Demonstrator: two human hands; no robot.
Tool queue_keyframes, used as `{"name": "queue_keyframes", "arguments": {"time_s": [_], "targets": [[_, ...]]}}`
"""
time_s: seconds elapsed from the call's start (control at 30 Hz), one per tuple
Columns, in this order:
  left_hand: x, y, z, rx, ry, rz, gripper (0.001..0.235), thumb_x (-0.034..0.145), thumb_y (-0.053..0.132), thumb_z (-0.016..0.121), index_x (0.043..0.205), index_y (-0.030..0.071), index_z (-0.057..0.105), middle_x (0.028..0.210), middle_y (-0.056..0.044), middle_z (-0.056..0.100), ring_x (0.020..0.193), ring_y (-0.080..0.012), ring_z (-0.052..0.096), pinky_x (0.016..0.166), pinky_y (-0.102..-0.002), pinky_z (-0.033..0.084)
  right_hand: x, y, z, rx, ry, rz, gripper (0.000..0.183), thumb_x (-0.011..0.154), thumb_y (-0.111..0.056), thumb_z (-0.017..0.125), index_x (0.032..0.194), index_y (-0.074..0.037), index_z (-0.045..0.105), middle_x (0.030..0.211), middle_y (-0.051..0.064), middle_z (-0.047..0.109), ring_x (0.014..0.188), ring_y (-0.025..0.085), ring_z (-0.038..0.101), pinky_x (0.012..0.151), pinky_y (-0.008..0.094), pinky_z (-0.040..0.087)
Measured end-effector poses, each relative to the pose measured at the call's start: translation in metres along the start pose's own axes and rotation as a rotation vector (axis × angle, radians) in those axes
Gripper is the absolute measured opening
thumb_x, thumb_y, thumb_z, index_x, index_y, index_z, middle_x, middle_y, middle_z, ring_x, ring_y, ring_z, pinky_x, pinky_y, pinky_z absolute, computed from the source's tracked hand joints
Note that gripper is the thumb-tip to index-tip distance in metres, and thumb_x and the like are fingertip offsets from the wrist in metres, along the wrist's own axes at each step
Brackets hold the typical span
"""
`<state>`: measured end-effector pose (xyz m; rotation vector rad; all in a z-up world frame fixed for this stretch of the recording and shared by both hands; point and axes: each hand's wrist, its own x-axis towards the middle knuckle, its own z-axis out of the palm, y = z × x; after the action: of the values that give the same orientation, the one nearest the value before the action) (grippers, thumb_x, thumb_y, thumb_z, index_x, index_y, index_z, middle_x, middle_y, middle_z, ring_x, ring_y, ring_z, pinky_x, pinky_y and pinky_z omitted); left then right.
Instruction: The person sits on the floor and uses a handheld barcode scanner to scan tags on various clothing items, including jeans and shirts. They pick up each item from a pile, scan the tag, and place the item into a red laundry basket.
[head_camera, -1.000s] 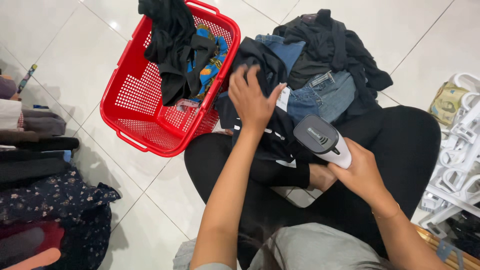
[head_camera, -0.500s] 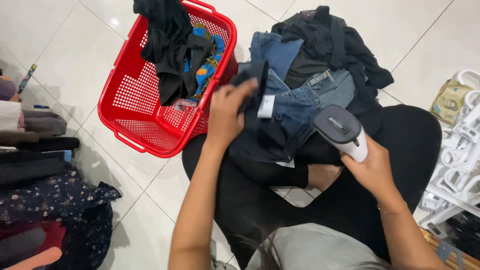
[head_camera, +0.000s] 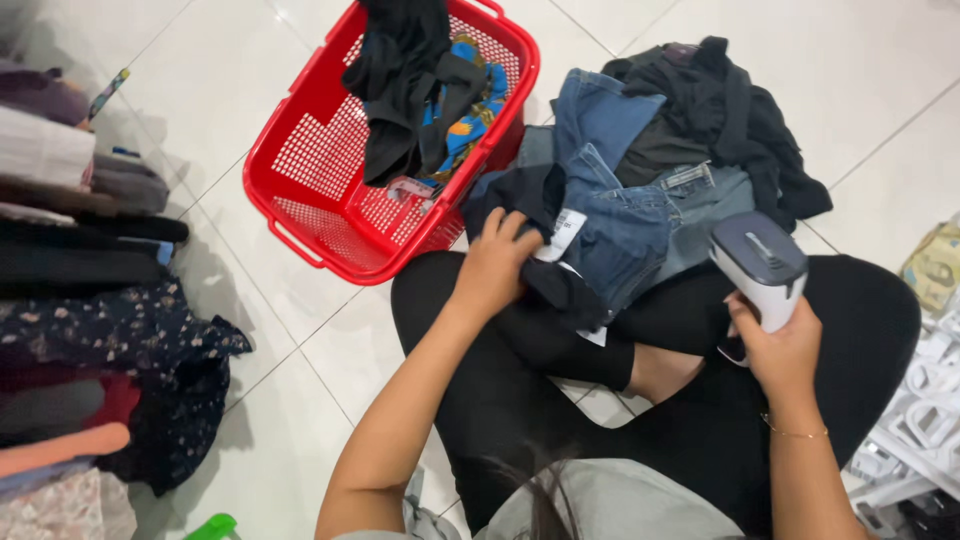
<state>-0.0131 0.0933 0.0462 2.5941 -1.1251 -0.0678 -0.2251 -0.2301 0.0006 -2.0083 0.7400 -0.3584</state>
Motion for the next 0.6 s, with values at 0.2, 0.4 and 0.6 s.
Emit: {"name": "queue_keyframes", "arguments": {"time_s": [0.2, 0.4, 0.6], "targets": [[-0.002, -0.027, -0.073, -0.634, 0.444, -0.032, 0.023, 0.074, 0.01, 0.069, 0.09, 0.015, 0.054, 0.119, -0.018, 0.063, 0.128, -0.0369, 0.059, 0.103, -0.038, 0.043, 0.001, -0.013, -0.001, 0.256, -0.041, -0.012, 0.008, 0.102, 0.003, 0.066, 0.099, -0.002, 0.061, 0.079, 0.007, 0.061, 0.067, 0.012, 0.055, 0.072, 0.025, 0.046], [0.005, -0.04, -0.191, -0.674, 0.785, -0.114, 0.027, 0.075, 0.003, 0.061, 0.089, 0.021, 0.045, 0.098, 0.002, 0.046, 0.095, -0.017, 0.045, 0.089, -0.028, 0.033, 0.003, -0.011, 0.005, 0.286, -0.014, 0.018, 0.008, 0.099, 0.005, 0.063, 0.105, -0.001, 0.06, 0.087, 0.008, 0.062, 0.066, 0.012, 0.054, 0.068, 0.024, 0.045], [0.021, -0.071, -0.243, -0.195, 1.093, 0.061, 0.018, 0.088, 0.018, 0.056, 0.087, 0.006, 0.043, 0.089, -0.007, 0.042, 0.081, -0.0257, 0.042, 0.073, -0.04, 0.033, 0.002, -0.007, 0.006, 0.261, -0.034, -0.017, 0.008, 0.099, 0.006, 0.063, 0.104, 0.0, 0.059, 0.086, 0.009, 0.061, 0.068, 0.012, 0.054, 0.07, 0.025, 0.046]]}}
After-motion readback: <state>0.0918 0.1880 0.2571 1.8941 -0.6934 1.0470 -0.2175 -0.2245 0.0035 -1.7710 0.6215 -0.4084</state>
